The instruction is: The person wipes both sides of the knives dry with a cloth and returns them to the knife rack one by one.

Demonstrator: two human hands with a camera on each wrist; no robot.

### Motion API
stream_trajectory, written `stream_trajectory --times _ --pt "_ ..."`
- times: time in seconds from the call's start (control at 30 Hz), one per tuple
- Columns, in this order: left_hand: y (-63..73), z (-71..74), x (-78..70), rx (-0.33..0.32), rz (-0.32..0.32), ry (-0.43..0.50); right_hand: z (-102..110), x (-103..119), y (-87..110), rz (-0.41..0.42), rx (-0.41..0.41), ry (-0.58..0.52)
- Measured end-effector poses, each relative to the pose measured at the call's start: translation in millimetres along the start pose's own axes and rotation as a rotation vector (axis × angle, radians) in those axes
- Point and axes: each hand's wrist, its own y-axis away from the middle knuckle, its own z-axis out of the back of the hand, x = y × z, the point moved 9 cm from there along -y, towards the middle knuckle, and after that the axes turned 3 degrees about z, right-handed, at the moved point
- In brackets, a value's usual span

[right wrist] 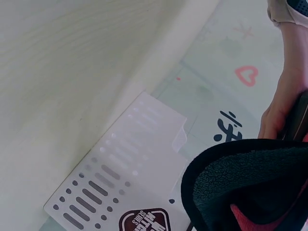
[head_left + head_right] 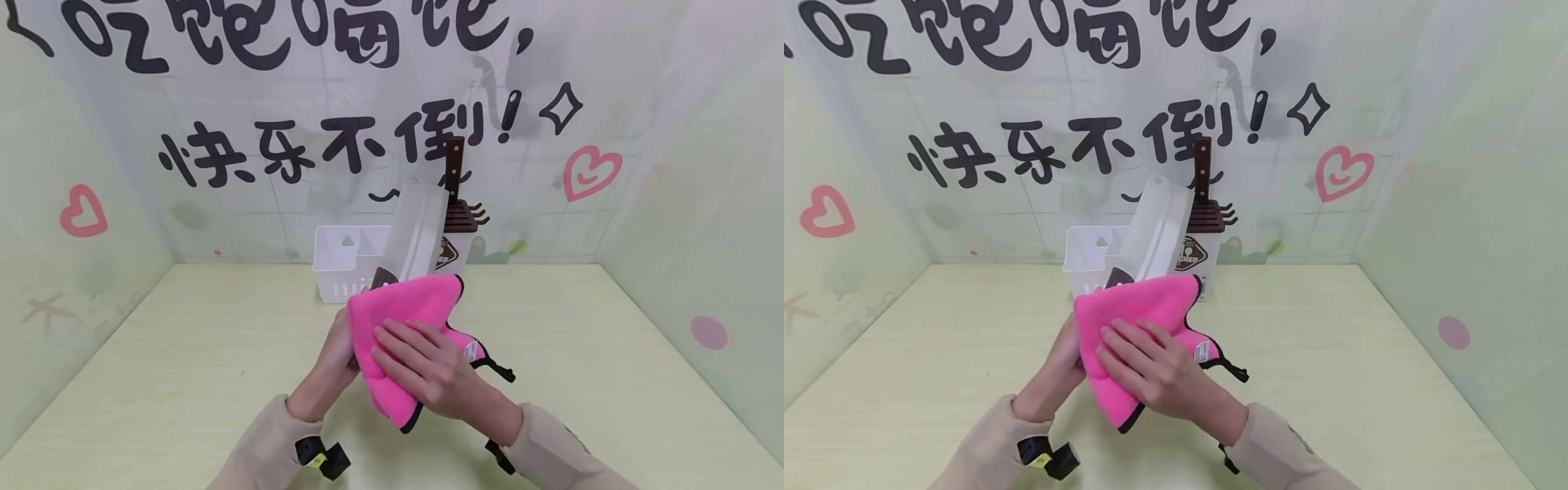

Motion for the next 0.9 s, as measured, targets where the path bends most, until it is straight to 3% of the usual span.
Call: stream_trajectory --times 0.17,0.33,0.6,0.9 --pt "4.0 -6.1 -7.7 0.04 -0.001 0.03 5.4 8.4 -4.1 0.102 -0.025 0.027" --pt "6.5 -8.1 -10.2 0.055 0.001 0.052 5.0 10.6 -3.3 0.139 -0.008 0.02" --pt "4.5 -5.4 -8.2 0.066 -0.005 0.016 1.2 3.1 2.3 0.082 0.004 -0.029" --pt "0.1 3.9 -4.0 -0.014 -0.052 -0.049 1.8 -9.7 0.1 -0.015 -0.004 -0.072"
